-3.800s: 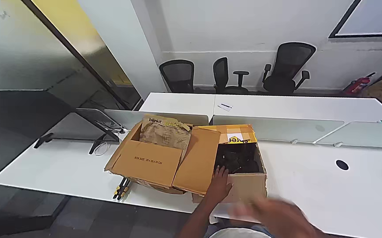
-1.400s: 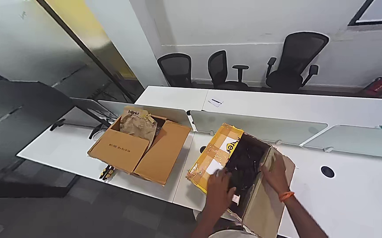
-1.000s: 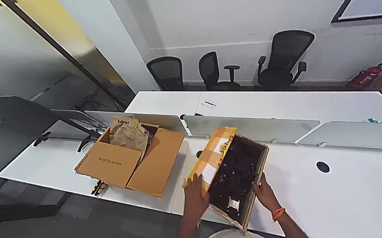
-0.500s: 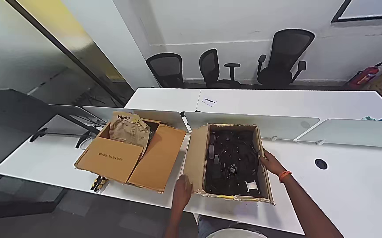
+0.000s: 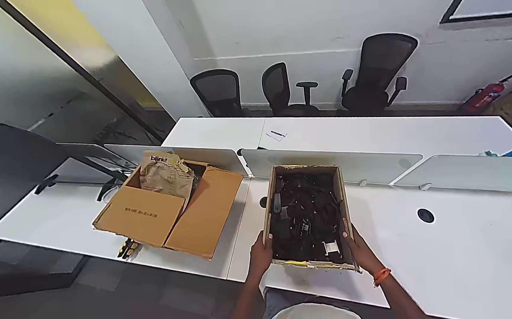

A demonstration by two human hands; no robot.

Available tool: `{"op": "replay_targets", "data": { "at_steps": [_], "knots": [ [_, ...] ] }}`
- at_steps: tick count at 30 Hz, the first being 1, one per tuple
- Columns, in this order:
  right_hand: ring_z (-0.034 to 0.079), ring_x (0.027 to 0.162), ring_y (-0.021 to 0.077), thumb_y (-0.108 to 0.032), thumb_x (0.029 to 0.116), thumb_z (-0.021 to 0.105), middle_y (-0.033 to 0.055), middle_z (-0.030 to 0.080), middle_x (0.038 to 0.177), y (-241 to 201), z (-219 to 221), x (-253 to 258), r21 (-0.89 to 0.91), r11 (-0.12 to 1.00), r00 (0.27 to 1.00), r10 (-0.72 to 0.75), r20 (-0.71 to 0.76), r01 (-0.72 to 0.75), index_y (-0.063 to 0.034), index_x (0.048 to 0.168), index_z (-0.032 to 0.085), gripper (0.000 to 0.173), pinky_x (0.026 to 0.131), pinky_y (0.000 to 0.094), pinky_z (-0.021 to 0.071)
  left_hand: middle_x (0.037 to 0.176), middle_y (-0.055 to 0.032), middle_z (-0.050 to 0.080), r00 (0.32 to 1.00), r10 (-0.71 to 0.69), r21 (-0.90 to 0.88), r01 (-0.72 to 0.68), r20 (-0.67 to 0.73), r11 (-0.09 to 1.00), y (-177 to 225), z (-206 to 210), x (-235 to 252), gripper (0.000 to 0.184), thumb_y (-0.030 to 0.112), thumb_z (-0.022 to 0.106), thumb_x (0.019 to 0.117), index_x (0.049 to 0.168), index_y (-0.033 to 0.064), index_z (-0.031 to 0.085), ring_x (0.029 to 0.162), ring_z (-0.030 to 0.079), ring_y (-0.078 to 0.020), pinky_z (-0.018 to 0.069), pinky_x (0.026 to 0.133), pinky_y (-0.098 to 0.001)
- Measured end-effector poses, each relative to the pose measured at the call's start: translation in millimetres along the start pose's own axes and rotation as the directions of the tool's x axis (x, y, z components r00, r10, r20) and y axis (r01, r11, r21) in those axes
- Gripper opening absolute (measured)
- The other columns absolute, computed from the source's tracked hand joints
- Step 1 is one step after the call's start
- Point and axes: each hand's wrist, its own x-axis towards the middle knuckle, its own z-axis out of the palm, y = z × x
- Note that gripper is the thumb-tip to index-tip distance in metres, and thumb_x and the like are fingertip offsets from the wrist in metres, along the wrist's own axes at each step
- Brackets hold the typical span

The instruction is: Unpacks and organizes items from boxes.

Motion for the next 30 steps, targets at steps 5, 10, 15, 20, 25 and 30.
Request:
{"op": "replay_targets", "data": {
  "at_steps": [5,10,15,20,25,30],
  "knots": [
    [0.049,0.141,0.0124,-0.036,0.1079,0.043,0.0126,0.046,0.157,1,-1,1,0.009,0.999,0.999,-0.049,-0.013,0.049,-0.0065,0.162,0.026,0.064,0.118,0.0339,0.0409,0.109,-0.0205,0.072,1.000,0.006,0.023,-0.005,-0.002,1.000,-2,0,1,0.050,0.042,0.044,0.1079,0.144,0.0098,0.055,0.103,0.070,-0.0354,0.0537,0.093,-0.0596],
    [0.049,0.140,0.0132,-0.040,0.1062,0.043,0.0130,0.047,0.156,-3,4,-2,-0.013,0.999,0.998,-0.031,-0.059,0.030,-0.0072,0.161,0.028,0.066,0.118,0.0351,0.0401,0.115,-0.0212,0.071,0.999,-0.014,0.011,0.014,0.039,1.000,-6,-3,1,0.057,0.045,0.045,0.1070,0.152,0.0099,0.047,0.108,0.070,-0.0356,0.0530,0.097,-0.0589],
    [0.047,0.143,0.0199,-0.040,0.1068,0.044,0.0153,0.048,0.156,-4,10,-6,-0.118,0.993,0.984,-0.023,-0.178,0.002,-0.0073,0.160,0.034,0.063,0.120,0.0408,0.0359,0.124,-0.0218,0.068,0.991,0.019,-0.024,-0.016,0.129,1.000,-9,-10,-1,0.064,0.046,0.044,0.1065,0.157,0.0084,0.037,0.115,0.068,-0.0348,0.0522,0.101,-0.0574],
    [0.059,0.126,0.0474,-0.033,0.1077,0.045,0.0298,0.055,0.142,-27,28,-20,-0.488,0.851,0.946,0.032,-0.322,-0.195,-0.0060,0.162,0.025,0.064,0.103,0.0684,0.0449,0.140,-0.0220,0.060,0.954,0.186,-0.108,-0.165,0.235,0.980,-30,-52,-11,0.063,0.038,0.048,0.1062,0.155,0.0001,0.039,0.130,0.060,-0.0297,0.0463,0.113,-0.0498],
    [0.060,0.120,0.0533,-0.030,0.1070,0.046,0.0354,0.055,0.138,-37,51,-19,-0.503,0.821,0.889,0.012,-0.458,-0.270,0.0000,0.158,0.030,0.061,0.097,0.0720,0.0460,0.126,-0.0124,0.070,0.939,0.327,0.092,-0.318,-0.109,0.944,-49,-148,5,0.035,0.025,0.057,0.1015,0.126,0.0045,0.070,0.115,0.069,-0.0233,0.0553,0.101,-0.0440],
    [0.065,0.104,0.0568,-0.032,0.1076,0.043,0.0364,0.066,0.115,-42,56,-15,-0.551,0.746,0.851,0.039,-0.524,-0.374,-0.0041,0.153,0.039,0.053,0.086,0.0747,0.0480,0.142,-0.0146,0.060,0.770,0.476,0.437,-0.286,-0.425,0.853,-63,-247,82,0.042,0.033,0.059,0.0986,0.129,0.0057,0.066,0.137,0.052,-0.0325,0.0387,0.116,-0.0531]
  ]
}}
